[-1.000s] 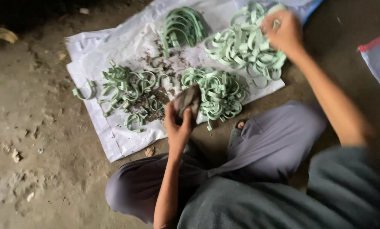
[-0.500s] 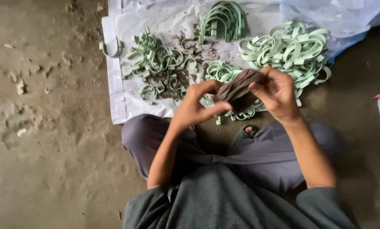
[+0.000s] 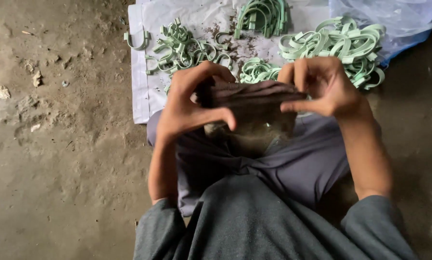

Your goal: Cleaning dirt and debris from green plastic clips using a cloth while sitting on the floor.

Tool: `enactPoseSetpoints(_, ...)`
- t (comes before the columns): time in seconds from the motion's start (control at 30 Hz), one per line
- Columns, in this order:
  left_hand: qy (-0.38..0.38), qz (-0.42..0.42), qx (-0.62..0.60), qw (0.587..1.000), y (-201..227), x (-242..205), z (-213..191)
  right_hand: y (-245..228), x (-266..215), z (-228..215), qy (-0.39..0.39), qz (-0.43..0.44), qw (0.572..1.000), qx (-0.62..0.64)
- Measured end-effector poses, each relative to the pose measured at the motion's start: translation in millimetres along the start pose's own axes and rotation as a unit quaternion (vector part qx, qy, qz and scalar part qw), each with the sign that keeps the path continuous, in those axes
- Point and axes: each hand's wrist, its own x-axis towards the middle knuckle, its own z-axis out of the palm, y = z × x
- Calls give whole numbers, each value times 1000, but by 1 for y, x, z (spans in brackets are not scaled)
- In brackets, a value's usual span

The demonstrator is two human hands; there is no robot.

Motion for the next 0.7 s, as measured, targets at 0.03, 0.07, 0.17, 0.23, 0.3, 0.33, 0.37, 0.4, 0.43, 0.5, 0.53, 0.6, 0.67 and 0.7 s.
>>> enactPoseSetpoints(0.03,-1,1,1,1000,9,2,-4,-6,0,4,1,-2,1000,0)
enactPoseSetpoints(0.07,-5,-27,57,998,18,4,-9,-12,0,9,51,26,996,-74)
enactPoseSetpoints(0.17,5,-52,140,989,35,10,-15,-23,2,17,97,50,957,-269)
enactPoseSetpoints(0.23,19,-52,167,984,38,11,-14,-20,3,13,90,49,917,-385)
enactPoseSetpoints(0.3,50,-42,196,978,38,15,-14,-12,5,-1,-40,49,912,-406)
enactPoseSetpoints(0.33,50,-44,197,978,33,14,-16,-20,6,-2,-41,48,912,-405)
enactPoseSetpoints(0.37,32,-22,174,984,28,13,-17,-28,5,-2,-55,49,941,-329)
enactPoseSetpoints(0.4,14,-1,151,988,23,11,-18,-36,5,-2,-70,50,964,-251)
enactPoseSetpoints(0.43,15,1,152,988,18,8,-20,-32,0,-3,-71,49,964,-253)
enactPoseSetpoints(0.5,-121,-92,27,988,9,6,-24,-25,-8,-8,93,103,969,-205)
enactPoseSetpoints(0.53,-121,-89,27,988,0,1,-26,-20,-7,-8,93,101,969,-207)
enactPoseSetpoints(0.6,-207,-107,91,968,-21,-6,-29,-13,-6,-10,149,105,979,-89)
enactPoseSetpoints(0.67,-191,-107,39,975,-21,-15,-38,-26,-4,-9,103,107,982,-112)
enactPoseSetpoints(0.7,-176,-110,-12,978,-22,-20,-43,-31,-2,-7,57,110,984,-131)
